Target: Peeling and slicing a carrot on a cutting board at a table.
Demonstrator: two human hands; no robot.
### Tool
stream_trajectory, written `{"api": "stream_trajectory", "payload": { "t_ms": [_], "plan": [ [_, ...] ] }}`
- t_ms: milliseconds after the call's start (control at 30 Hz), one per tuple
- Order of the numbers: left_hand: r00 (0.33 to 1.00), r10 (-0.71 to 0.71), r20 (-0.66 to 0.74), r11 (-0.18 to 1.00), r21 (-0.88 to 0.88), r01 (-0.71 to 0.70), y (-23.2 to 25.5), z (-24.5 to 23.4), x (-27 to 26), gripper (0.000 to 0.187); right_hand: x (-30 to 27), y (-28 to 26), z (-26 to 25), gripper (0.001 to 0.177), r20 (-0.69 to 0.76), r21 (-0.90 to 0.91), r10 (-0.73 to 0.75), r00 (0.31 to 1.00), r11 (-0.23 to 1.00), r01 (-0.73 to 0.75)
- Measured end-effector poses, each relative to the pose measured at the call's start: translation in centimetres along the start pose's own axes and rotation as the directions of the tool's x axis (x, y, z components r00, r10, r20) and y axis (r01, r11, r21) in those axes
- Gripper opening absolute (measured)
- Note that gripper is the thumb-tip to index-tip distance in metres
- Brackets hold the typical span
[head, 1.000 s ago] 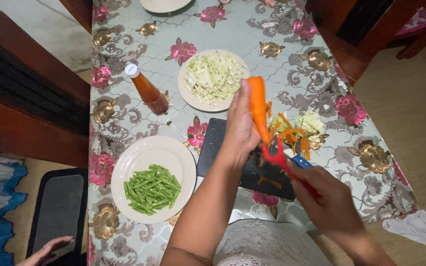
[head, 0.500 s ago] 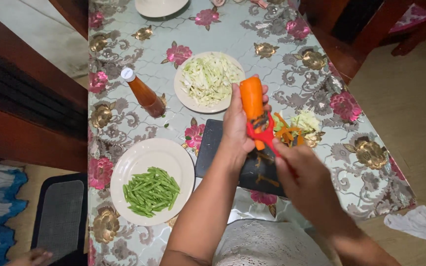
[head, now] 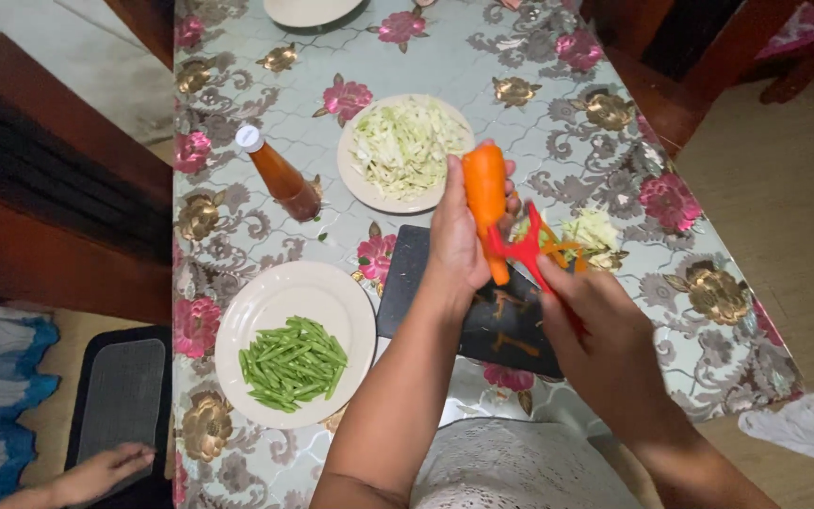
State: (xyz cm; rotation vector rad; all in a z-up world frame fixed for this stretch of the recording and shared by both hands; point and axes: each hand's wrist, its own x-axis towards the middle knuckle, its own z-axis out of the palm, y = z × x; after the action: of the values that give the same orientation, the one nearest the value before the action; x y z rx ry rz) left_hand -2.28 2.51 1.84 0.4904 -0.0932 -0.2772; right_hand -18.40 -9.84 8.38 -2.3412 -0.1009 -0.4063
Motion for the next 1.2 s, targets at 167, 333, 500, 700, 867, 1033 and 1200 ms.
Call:
{"api": "stream_trajectory", "payload": {
  "t_ms": [167,333,500,700,867,1033,1200],
  "plan": [
    [0.997,0.044,-0.063,0.999,-0.001,-0.044,0.4,-0.9,0.7,0.058,-1.4,1.6,1.1,0.035,-0.009,-0.020,-0.157,0.988,0.987,0.157],
    [1.000,0.018,-0.017,0.975,-0.219,-0.021,2.5,-1.6,0.4,0.063,-3.3,3.9,0.0,0.039,0.359,0.036,0.198,0.912,0.974,-0.225],
    [0.997,-0.059,0.052,0.952,-0.298,0.072,1.1,-1.7,0.8,0.061,-2.5,3.1,-0.8,0.038,0.110,0.017,0.217,0.970,0.975,-0.221],
    [0.997,-0.073,0.036,0.973,-0.219,0.079,0.0,-0.9,0.7,0.068,-0.6,0.1,0.0,0.039,0.010,0.046,-0.080,0.997,0.996,0.080],
    [0.997,-0.067,0.049,0.971,-0.226,0.077,-0.2,-1.1,1.6,0.067,-1.1,0.8,1.3,0.037,-0.015,-0.014,-0.217,0.976,0.976,0.216],
    [1.000,-0.016,0.009,0.944,-0.329,0.018,1.8,-2.3,2.0,0.063,-3.1,2.1,0.2,0.040,0.273,0.047,0.040,0.961,0.997,-0.054],
    [0.999,-0.045,0.017,0.952,-0.302,0.048,0.8,-2.1,1.9,0.062,-2.0,2.1,-0.2,0.042,0.164,0.061,0.068,0.984,0.995,-0.079]
  ]
}}
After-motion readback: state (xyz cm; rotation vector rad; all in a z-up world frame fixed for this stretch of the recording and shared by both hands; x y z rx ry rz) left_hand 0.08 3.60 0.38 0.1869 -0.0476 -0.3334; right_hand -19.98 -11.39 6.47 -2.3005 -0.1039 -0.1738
